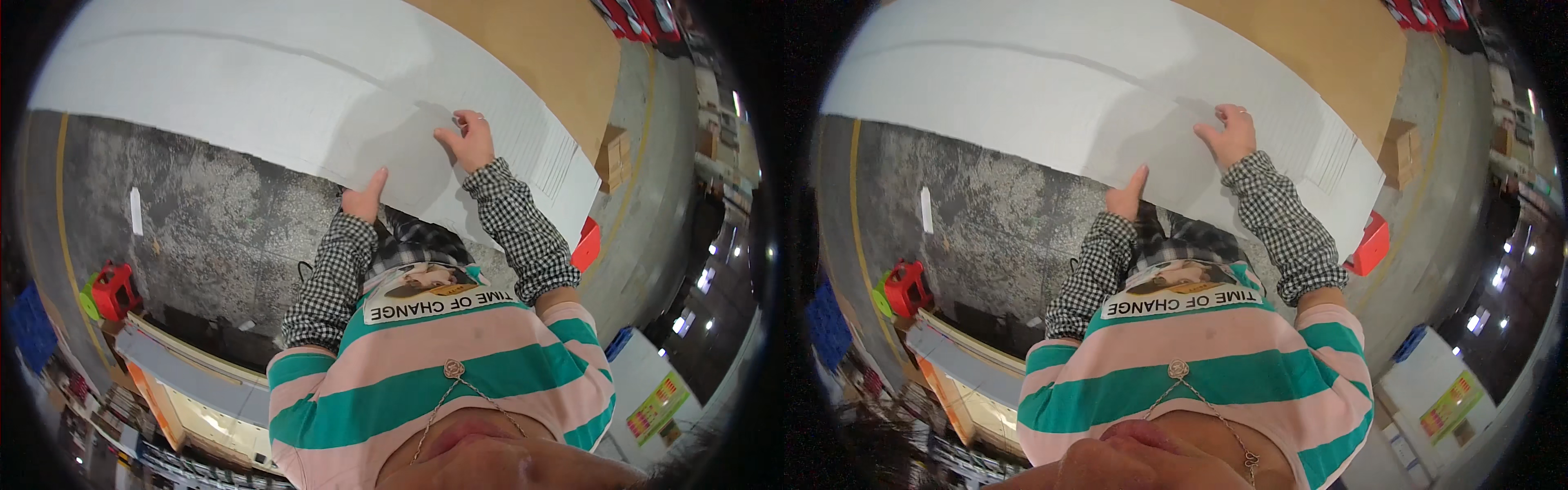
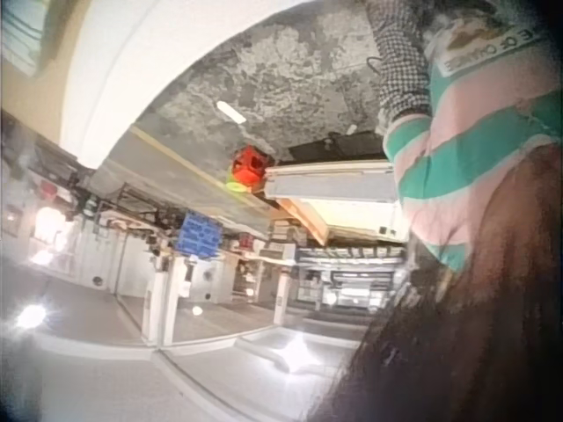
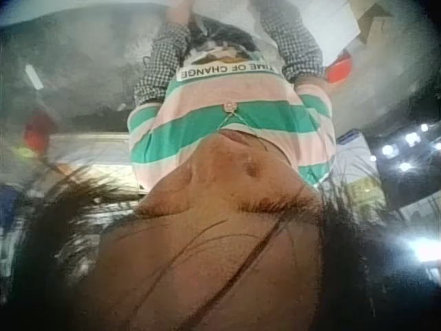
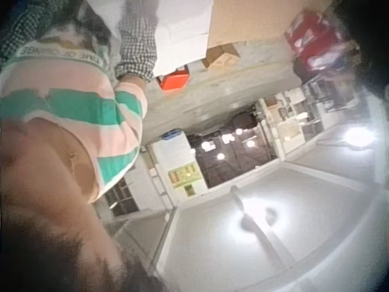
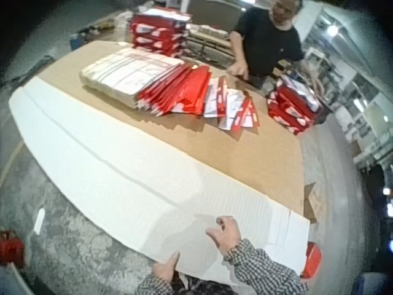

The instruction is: The person folds a large white corrugated cardboard sheet on a work table. They align the sheet, fold it along pre-scored lines, and press the creases to flatten the material. The person then stacks the folded piece with other similar items.

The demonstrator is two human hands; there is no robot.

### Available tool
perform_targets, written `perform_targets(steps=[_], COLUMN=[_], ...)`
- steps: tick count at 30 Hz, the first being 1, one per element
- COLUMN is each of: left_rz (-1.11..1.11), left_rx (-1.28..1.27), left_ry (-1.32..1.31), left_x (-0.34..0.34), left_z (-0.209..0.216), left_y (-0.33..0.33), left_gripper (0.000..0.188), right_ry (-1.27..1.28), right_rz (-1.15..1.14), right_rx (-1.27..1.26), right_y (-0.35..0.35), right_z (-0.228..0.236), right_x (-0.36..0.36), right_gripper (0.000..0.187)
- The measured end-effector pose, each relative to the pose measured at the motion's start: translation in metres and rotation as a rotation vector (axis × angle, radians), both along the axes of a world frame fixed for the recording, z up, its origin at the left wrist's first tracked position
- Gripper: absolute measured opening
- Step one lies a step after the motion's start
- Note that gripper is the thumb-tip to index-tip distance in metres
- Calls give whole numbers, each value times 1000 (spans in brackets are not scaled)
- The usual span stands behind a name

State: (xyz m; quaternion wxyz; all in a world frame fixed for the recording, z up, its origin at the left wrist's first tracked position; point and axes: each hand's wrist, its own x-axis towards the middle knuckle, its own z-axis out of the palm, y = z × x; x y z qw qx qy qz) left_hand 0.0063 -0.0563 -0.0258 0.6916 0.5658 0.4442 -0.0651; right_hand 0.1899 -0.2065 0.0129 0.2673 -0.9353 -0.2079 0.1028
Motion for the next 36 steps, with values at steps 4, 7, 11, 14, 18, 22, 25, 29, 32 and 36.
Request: perform_targets(steps=[4,7,11,14,18,22,25,29,32,36], left_rz=[420,530,663,585,602,590,593,626,632,752], left_rx=[-424,-387,-363,-312,-346,-356,-338,-282,-267,-409], left_ry=[-122,-295,-328,-318,-338,-374,-361,-313,-303,-333], left_x=[-17,-15,12,21,20,17,21,33,27,17], left_z=[-18,-5,16,11,6,-6,-5,5,0,-1], left_y=[44,87,123,128,132,141,137,127,132,133], left_gripper=[66,61,62,61,59,60,62,66,67,62], right_ry=[688,1536,1225,941,826,811,763,801,1194,1555], right_rz=[-278,-647,-1255,-1235,-1217,-1252,-1280,-1196,-1176,-614], right_rx=[244,209,1234,1585,1695,1682,1643,1604,1389,772], right_y=[-84,-167,-199,-179,-164,-161,-163,-172,-177,-221], right_z=[43,23,-24,-44,-22,-21,-25,-35,-16,1], right_x=[-40,-130,-203,-189,-176,-169,-160,-153,-156,-163], right_gripper=[34,49,59,49,40,46,46,49,57,62])
